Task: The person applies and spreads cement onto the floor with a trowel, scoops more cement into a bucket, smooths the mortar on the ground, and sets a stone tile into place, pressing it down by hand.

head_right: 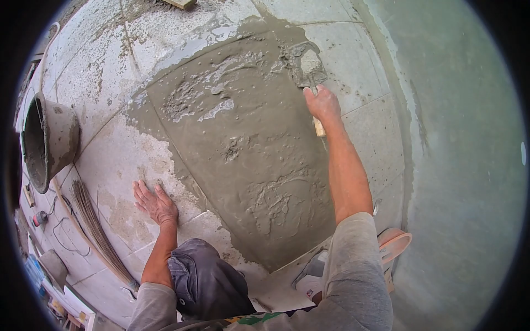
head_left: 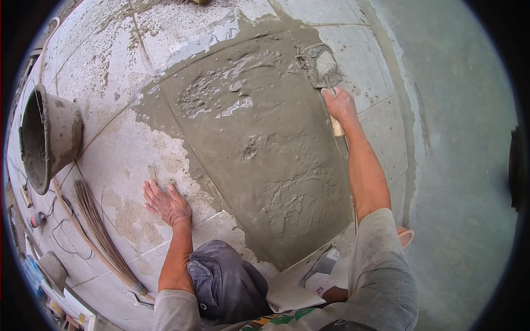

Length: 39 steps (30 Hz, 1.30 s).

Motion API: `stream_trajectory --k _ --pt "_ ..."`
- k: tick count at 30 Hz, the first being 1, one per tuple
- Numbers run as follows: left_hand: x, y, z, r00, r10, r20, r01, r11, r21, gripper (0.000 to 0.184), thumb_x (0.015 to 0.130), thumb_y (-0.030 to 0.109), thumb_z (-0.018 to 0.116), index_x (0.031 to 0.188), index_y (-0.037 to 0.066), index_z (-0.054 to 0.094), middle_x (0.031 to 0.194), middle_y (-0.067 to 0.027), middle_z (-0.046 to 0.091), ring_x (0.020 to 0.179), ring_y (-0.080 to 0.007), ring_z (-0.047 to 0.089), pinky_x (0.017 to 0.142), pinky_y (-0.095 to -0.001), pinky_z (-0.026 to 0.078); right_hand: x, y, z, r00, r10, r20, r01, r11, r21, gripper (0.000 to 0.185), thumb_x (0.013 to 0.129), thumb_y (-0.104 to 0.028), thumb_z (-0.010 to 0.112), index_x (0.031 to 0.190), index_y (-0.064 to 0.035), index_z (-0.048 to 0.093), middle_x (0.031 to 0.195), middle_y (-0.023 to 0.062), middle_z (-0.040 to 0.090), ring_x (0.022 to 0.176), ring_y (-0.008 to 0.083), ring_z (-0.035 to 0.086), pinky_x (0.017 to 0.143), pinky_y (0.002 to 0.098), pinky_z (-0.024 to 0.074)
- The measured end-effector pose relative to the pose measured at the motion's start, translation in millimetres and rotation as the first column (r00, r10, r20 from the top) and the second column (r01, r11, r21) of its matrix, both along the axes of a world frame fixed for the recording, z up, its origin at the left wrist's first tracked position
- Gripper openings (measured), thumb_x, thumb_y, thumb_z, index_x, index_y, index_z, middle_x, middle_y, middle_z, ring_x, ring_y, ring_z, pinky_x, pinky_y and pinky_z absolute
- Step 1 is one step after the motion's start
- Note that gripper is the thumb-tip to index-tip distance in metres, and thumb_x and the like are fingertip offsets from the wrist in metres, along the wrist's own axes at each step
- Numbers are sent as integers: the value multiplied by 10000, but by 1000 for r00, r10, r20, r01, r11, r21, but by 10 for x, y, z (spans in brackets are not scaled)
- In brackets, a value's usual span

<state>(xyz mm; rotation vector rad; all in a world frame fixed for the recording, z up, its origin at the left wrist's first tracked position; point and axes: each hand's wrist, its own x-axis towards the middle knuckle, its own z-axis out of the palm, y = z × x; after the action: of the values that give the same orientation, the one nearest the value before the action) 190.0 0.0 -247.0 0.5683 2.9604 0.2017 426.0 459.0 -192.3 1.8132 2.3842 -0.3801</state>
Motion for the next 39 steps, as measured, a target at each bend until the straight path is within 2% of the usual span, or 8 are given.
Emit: stream_trajectory --k 5,10,15,19,21,28,34,39 --pt "-17 -15 -16 1000 -4 -13 4 1000 -13 594 986 435 345 1472 105 254 1564 -84 192 1453 -266 131 1154 -526 37 66 316 -67 989 -148 17 147 986 79 641 862 -483 492 1199 54 586 1153 294 606 1113 409 576 975 431 444" --pt "-8 -14 -21 1000 -10 -11 10 1000 -1 613 982 451 358 1480 114 239 1562 -85 193 1447 -285 141 1154 -531 37 95 840 -256 993 -117 -10 117 984 137 671 852 -493 492 1229 56 570 1163 297 600 1123 404 573 975 428 442" --pt "4 -20 3 1000 -9 -6 9 1000 -9 612 982 447 359 1481 113 238 1563 -87 191 1446 -287 142 1155 -527 35 -195 873 -42 989 -99 -114 75 977 -200 688 844 -497 519 1246 60 559 1195 291 587 1166 384 550 992 413 430" --pt "-14 -14 -24 1000 -13 -13 13 1000 -21 611 982 440 360 1480 107 239 1562 -91 191 1447 -288 140 1157 -528 31 -315 678 -10 993 71 -90 -81 990 -119 680 845 -493 520 1247 55 560 1202 284 587 1164 375 554 991 411 432" --pt "-5 -15 -17 1000 -7 -8 7 1000 -28 612 983 441 358 1480 105 236 1563 -90 188 1447 -287 138 1157 -528 30 -327 692 -69 998 1 -55 3 998 66 676 850 -498 515 1254 42 560 1210 269 589 1165 374 554 995 411 429" --pt "-15 4 13 1000 -7 12 7 999 -34 617 985 440 349 1484 101 218 1566 -92 171 1451 -289 125 1156 -531 24 -450 548 -83 996 94 -3 -94 996 8 665 860 -503 509 1256 29 563 1238 266 575 1175 380 546 1007 407 422" --pt "-14 8 22 1000 -10 17 10 1000 -30 620 985 430 349 1486 95 203 1567 -102 161 1452 -295 116 1155 -535 22 -809 558 -128 996 66 -57 -65 998 23 670 864 -501 504 1273 28 551 1263 257 563 1193 366 537 1019 403 414" --pt "-17 7 21 1000 -9 12 9 999 -40 618 978 413 360 1482 87 210 1567 -107 162 1452 -298 115 1156 -533 29 -1126 512 -162 991 84 -105 -97 986 -134 683 856 -514 519 1274 26 552 1276 253 555 1209 354 527 1028 397 407"
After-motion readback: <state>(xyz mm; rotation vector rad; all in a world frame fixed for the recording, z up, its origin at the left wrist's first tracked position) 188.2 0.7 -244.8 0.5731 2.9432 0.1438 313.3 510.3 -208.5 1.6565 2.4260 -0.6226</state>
